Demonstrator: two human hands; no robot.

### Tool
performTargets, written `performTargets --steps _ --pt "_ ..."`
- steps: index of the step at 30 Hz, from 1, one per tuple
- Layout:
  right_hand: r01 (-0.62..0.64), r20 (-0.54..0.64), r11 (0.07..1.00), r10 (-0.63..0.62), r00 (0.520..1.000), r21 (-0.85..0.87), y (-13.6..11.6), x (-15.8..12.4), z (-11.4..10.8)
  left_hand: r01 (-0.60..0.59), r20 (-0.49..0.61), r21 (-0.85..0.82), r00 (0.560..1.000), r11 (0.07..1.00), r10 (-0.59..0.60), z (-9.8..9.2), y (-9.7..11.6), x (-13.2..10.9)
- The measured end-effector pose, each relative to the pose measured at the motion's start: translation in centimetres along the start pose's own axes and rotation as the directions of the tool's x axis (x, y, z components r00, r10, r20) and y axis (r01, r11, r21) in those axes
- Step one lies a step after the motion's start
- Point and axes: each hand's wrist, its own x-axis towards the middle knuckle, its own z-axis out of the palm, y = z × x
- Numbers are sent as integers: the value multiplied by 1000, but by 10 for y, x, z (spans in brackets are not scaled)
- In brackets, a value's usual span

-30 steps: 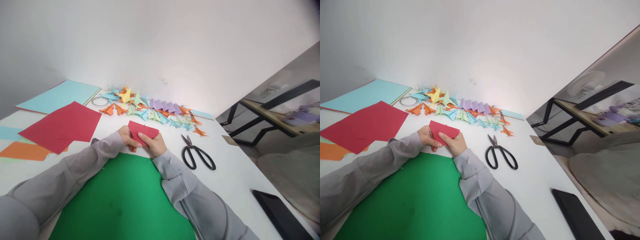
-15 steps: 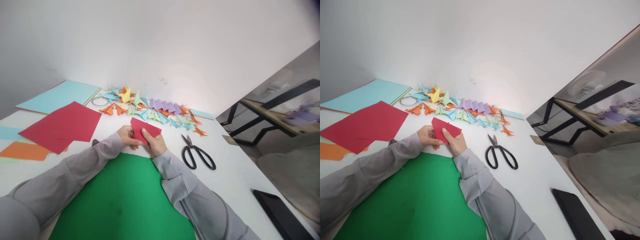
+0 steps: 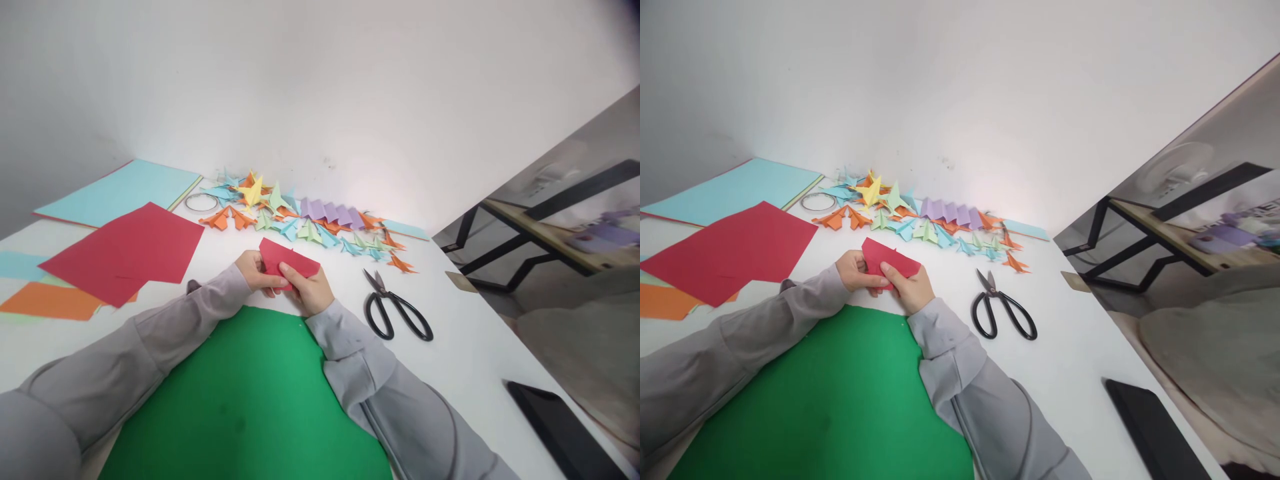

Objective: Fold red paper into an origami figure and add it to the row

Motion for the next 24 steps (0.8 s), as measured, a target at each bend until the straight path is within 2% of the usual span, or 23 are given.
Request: performTargets --steps 9,14,17,20,24 --pt "57 -44 993 -52 998 101 9 3 0 -19 -131 -117 991 993 3 9 2 -2" --pt "72 8 989 -74 997 126 7 2 0 7 -78 -146 997 989 -18 12 11 -7" --pt "76 23 989 -79 997 130 5 1 1 34 -88 -156 995 987 -48 12 12 -9" --pt "34 -28 991 -30 999 130 4 1 3 26 -138 -192 989 981 -53 14 10 -10" --pt "-14 -124 995 26 992 101 5 1 3 33 -195 -318 976 947 -100 18 6 -10"
